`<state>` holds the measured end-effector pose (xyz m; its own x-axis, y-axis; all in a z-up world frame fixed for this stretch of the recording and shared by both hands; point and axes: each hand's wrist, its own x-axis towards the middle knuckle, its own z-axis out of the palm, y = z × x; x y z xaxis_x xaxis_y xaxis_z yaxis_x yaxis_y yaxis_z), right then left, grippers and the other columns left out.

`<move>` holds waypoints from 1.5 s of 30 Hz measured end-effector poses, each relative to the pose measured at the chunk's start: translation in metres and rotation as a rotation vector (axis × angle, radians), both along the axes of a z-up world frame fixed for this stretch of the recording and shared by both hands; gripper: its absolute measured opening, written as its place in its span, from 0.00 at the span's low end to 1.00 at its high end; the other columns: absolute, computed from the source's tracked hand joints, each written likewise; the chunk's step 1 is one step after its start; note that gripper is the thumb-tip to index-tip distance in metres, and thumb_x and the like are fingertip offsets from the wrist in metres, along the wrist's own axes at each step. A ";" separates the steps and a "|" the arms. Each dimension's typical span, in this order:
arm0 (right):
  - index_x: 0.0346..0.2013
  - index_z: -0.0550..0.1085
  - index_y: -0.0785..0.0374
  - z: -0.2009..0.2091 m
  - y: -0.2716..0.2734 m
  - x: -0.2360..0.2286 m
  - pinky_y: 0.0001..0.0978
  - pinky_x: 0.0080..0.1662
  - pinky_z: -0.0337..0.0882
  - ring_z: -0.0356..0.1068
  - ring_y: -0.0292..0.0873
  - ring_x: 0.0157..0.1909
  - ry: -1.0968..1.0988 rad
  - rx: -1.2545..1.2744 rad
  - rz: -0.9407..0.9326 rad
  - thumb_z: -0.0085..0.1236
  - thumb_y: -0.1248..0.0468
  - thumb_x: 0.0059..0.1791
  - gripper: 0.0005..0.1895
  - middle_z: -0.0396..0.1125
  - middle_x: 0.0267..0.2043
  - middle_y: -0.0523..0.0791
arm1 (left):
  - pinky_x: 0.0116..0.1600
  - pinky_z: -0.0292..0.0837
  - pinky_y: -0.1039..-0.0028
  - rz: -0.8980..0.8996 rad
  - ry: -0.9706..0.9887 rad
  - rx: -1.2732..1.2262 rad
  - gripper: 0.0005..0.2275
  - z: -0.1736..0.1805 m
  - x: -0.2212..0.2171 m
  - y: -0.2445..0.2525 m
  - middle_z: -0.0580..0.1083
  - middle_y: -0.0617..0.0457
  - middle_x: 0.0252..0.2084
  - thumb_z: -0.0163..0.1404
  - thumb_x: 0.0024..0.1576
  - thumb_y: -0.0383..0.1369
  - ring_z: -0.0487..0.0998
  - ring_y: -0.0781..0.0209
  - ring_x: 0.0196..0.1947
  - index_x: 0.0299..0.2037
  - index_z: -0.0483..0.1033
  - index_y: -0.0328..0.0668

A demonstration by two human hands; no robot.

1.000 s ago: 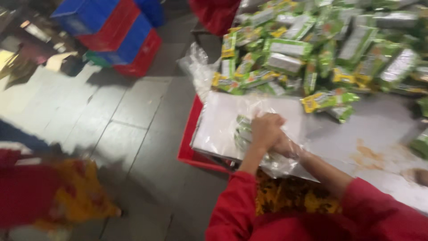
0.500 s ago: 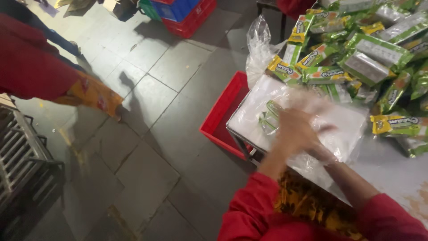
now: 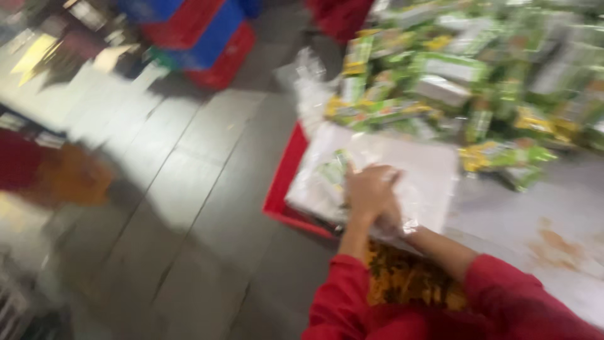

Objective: The person repeatedly picks up small green snack packets from a pile on a table and places them into a clear plastic bag. They arrange the packets inside the bag and then set the filled bag aside, repeating the process with a new bag.

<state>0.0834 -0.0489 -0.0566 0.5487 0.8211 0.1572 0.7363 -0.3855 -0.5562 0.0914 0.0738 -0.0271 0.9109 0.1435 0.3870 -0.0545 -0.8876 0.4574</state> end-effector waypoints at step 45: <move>0.67 0.70 0.50 0.108 -0.109 -0.042 0.45 0.51 0.74 0.74 0.53 0.49 0.448 -0.119 -0.482 0.63 0.50 0.49 0.32 0.72 0.51 0.53 | 0.34 0.72 0.65 0.143 -0.196 -0.303 0.14 0.044 -0.078 -0.049 0.75 0.49 0.25 0.56 0.57 0.35 0.76 0.53 0.24 0.53 0.82 0.50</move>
<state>0.0419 -0.1579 0.0519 0.8499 0.4653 -0.2475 0.1742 -0.6913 -0.7013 0.0134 0.0249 0.0167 0.7864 0.3981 0.4724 -0.0524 -0.7189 0.6931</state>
